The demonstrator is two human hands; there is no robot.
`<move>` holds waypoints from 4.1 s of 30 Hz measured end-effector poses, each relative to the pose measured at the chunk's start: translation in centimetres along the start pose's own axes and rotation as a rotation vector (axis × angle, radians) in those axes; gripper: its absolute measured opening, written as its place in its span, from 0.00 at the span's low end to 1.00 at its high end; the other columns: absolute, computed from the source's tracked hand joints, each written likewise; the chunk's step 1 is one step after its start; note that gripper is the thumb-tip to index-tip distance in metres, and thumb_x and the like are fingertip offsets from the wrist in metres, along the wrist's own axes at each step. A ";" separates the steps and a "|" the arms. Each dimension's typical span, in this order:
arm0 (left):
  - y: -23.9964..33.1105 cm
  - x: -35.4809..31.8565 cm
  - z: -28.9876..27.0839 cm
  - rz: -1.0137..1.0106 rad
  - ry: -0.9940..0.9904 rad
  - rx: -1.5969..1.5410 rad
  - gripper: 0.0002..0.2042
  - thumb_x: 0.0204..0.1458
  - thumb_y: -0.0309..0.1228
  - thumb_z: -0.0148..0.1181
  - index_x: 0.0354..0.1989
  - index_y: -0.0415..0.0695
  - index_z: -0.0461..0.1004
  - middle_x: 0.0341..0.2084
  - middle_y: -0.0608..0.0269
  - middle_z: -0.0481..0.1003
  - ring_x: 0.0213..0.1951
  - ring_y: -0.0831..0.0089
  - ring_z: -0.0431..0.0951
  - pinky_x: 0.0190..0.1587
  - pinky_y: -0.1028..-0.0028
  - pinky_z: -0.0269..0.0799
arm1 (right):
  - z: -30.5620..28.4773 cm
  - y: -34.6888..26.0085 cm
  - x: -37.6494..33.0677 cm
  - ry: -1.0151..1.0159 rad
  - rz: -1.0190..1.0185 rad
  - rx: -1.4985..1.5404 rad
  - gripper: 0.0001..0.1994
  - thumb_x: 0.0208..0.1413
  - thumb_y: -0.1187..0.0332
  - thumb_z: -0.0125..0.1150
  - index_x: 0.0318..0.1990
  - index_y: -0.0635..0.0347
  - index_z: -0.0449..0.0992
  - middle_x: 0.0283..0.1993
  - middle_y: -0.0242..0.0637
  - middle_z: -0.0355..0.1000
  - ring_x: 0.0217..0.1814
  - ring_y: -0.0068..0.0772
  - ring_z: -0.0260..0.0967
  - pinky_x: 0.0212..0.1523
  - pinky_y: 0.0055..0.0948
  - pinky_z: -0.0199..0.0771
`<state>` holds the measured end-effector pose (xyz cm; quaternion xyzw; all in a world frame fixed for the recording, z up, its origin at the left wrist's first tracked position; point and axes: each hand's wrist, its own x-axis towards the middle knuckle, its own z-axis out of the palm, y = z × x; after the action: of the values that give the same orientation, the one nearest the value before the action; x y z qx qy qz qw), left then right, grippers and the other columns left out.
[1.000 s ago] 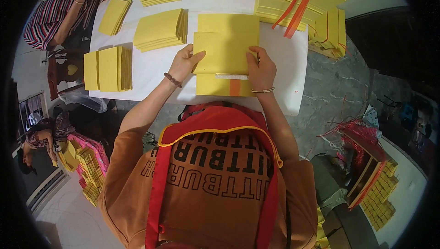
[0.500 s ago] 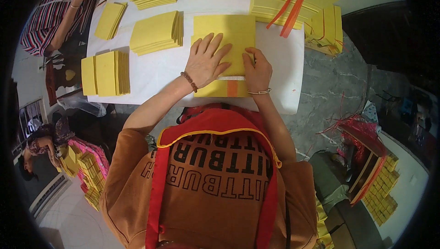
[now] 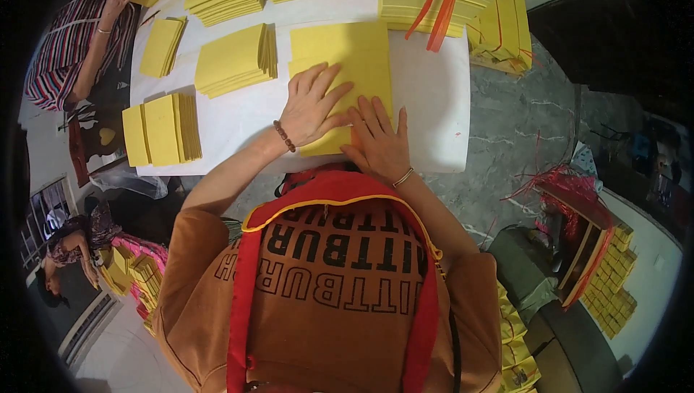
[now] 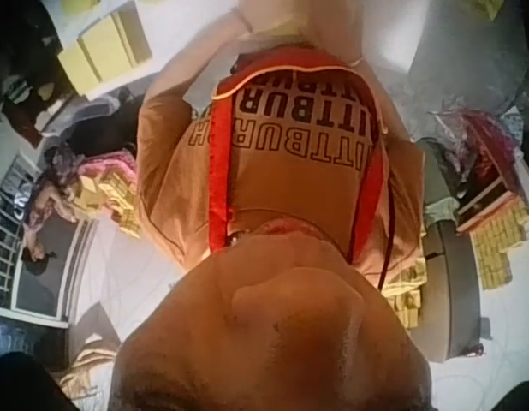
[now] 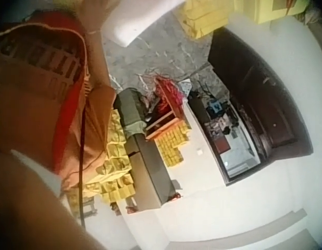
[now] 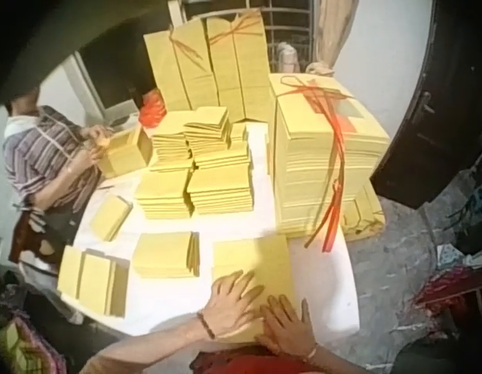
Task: Apply foil squares to yellow sheets of paper and stack them.
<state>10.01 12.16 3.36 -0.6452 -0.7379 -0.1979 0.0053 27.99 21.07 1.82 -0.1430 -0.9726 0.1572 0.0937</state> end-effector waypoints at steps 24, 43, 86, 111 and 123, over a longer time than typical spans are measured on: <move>-15.8 -7.4 -4.2 -0.313 0.072 0.457 0.26 0.45 0.23 0.50 0.55 0.59 0.65 0.48 0.63 0.69 0.51 0.65 0.67 0.52 0.60 0.58 | -1.9 2.0 -0.4 0.207 0.338 0.892 0.10 0.56 0.72 0.52 0.44 0.64 0.73 0.40 0.38 0.74 0.43 0.28 0.70 0.46 0.25 0.67; -16.2 -8.3 -2.8 -0.375 -0.162 0.367 0.38 0.40 0.28 0.58 0.64 0.55 0.49 0.60 0.51 0.53 0.61 0.52 0.52 0.61 0.52 0.44 | -2.5 2.5 0.8 0.308 0.101 0.488 0.10 0.50 0.72 0.57 0.41 0.58 0.75 0.40 0.36 0.74 0.48 0.38 0.69 0.48 0.34 0.64; 0.3 -2.9 -3.8 -0.394 -0.332 -0.816 0.14 0.52 0.40 0.55 0.40 0.44 0.74 0.35 0.54 0.74 0.38 0.63 0.75 0.38 0.69 0.69 | 1.3 6.4 0.3 0.105 0.214 0.883 0.15 0.51 0.75 0.56 0.48 0.65 0.70 0.52 0.37 0.66 0.59 0.31 0.57 0.59 0.29 0.56; -6.1 -0.7 1.4 -0.703 0.053 -0.822 0.13 0.51 0.35 0.55 0.26 0.35 0.71 0.12 0.58 0.68 0.16 0.72 0.67 0.20 0.72 0.62 | -1.0 5.3 8.1 0.234 0.574 0.851 0.13 0.50 0.63 0.61 0.40 0.61 0.73 0.22 0.31 0.70 0.23 0.19 0.65 0.26 0.20 0.65; -5.0 0.1 0.6 -0.754 0.154 -0.955 0.32 0.49 0.28 0.54 0.62 0.42 0.47 0.13 0.62 0.69 0.14 0.70 0.67 0.20 0.71 0.62 | 0.1 5.7 8.3 0.310 0.581 0.657 0.14 0.47 0.66 0.62 0.41 0.55 0.71 0.19 0.31 0.67 0.20 0.25 0.64 0.24 0.26 0.63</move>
<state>5.36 12.02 1.38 -0.2545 -0.7426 -0.5412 -0.3015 21.52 28.75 0.97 -0.3940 -0.7656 0.4534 0.2302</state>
